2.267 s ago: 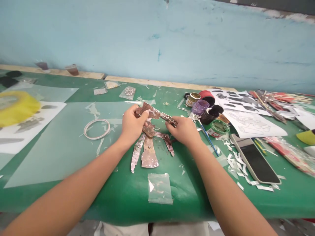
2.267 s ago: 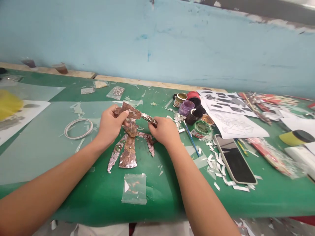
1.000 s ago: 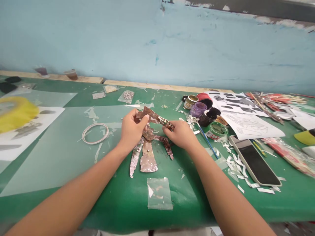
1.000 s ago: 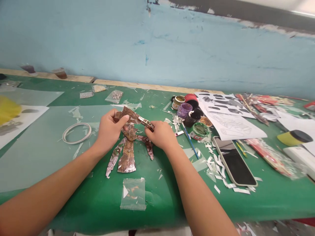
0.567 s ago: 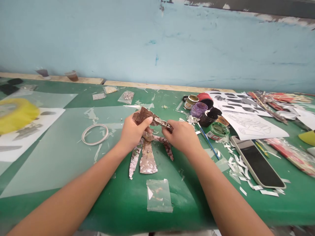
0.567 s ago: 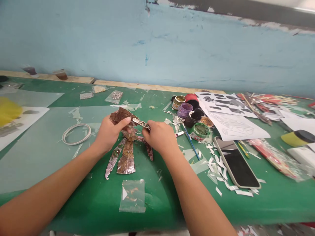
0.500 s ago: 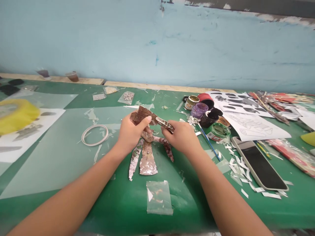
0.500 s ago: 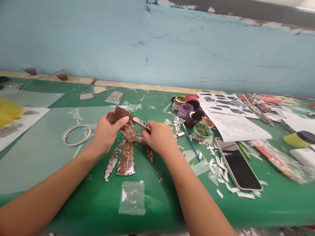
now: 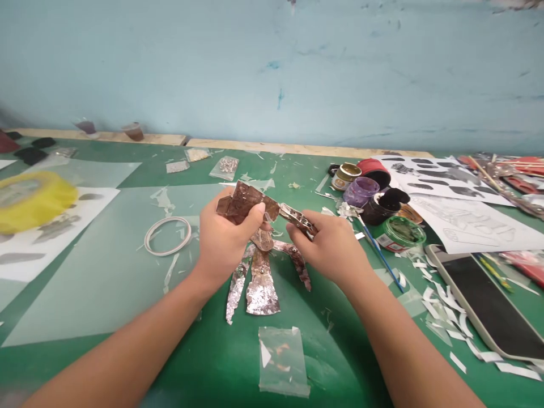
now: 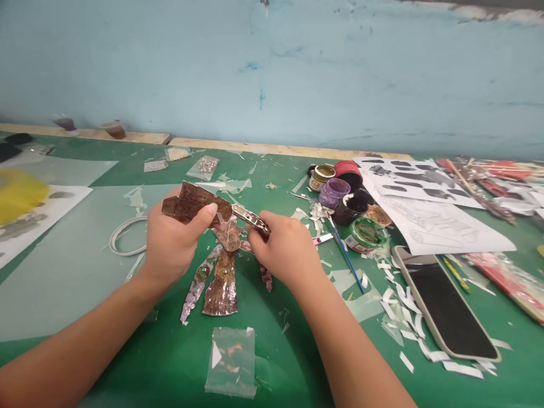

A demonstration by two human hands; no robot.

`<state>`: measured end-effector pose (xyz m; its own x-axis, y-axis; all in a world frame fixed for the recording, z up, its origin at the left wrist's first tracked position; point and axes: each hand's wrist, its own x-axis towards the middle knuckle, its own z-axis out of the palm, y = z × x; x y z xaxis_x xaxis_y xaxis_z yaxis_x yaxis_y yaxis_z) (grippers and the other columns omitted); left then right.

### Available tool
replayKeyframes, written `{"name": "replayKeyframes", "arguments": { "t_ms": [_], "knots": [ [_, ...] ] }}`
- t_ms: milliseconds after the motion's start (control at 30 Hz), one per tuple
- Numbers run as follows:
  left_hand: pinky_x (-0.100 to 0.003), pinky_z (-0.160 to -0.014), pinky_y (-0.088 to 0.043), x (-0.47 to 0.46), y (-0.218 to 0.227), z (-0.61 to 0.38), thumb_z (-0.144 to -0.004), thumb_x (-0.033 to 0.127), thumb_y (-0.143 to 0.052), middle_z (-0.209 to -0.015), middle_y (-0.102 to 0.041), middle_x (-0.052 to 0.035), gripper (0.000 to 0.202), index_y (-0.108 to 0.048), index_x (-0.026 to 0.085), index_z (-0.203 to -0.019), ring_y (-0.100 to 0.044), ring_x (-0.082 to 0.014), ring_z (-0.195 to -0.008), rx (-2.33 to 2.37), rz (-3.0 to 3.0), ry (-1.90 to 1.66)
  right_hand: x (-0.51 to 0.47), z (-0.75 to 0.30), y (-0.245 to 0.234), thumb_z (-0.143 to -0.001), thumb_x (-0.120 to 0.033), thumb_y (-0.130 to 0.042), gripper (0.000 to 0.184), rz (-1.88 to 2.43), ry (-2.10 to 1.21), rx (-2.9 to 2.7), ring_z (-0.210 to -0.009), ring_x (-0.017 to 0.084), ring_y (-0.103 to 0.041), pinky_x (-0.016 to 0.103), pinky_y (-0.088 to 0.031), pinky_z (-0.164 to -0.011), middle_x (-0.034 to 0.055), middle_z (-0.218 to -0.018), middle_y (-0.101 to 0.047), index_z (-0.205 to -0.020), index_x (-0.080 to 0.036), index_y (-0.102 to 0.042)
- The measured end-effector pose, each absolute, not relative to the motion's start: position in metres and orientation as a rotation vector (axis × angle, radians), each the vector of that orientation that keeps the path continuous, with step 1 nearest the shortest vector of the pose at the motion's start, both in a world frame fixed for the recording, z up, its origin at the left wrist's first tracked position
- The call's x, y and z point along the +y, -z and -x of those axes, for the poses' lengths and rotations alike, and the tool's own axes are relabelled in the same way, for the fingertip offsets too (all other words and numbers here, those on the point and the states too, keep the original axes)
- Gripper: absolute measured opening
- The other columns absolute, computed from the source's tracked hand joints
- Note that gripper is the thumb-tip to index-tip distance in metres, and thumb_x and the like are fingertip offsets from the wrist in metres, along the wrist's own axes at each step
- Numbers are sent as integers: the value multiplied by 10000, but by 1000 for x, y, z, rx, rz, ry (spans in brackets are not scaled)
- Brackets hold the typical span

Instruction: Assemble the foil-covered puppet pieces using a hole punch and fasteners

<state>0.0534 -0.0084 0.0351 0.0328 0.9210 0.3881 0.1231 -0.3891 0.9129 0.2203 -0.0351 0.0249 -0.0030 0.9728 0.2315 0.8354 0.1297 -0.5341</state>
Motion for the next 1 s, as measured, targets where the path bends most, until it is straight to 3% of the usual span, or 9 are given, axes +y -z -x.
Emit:
{"name": "replayKeyframes", "arguments": {
  "t_ms": [267, 467, 733, 1000],
  "knots": [
    [-238, -575, -513, -8, -37, -52, -796, 209, -632, -585, -640, 26, 134, -578, 179, -678, -634, -125, -562, 1214, -1719, -1387, -39, -220, -23, -808, -319, -495, 222, 1890, 81, -1953, -519, 108, -248, 245, -165, -523, -19, -575, -434, -645, -201, -402],
    [-252, -569, -482, -8, -34, -50, -772, 245, -659, -587, -625, 25, 149, -574, 185, -666, -610, -132, -572, 1286, -1791, -1387, -40, -218, -26, -817, -322, -495, 207, 1962, 140, -1983, -517, 112, -237, 251, -153, -516, -12, -595, -438, -657, -201, -444],
    [-260, -604, -489, -8, -34, -50, -800, 280, -641, -612, -644, 10, 150, -590, 178, -703, -613, -135, -592, 1204, -1776, -1381, -36, -222, -26, -808, -308, -494, 275, 1863, -295, -1929, -488, 112, -250, 250, -191, -506, -39, -492, -371, -608, -211, -330],
    [-242, -582, -473, -5, -36, -50, -779, 234, -649, -607, -616, 23, 132, -567, 180, -691, -582, -116, -577, 1226, -1702, -1438, -34, -219, -24, -800, -337, -496, 291, 1694, -687, -1840, -478, 98, -322, 244, -212, -490, -53, -468, -381, -585, -212, -345]
  ]
}}
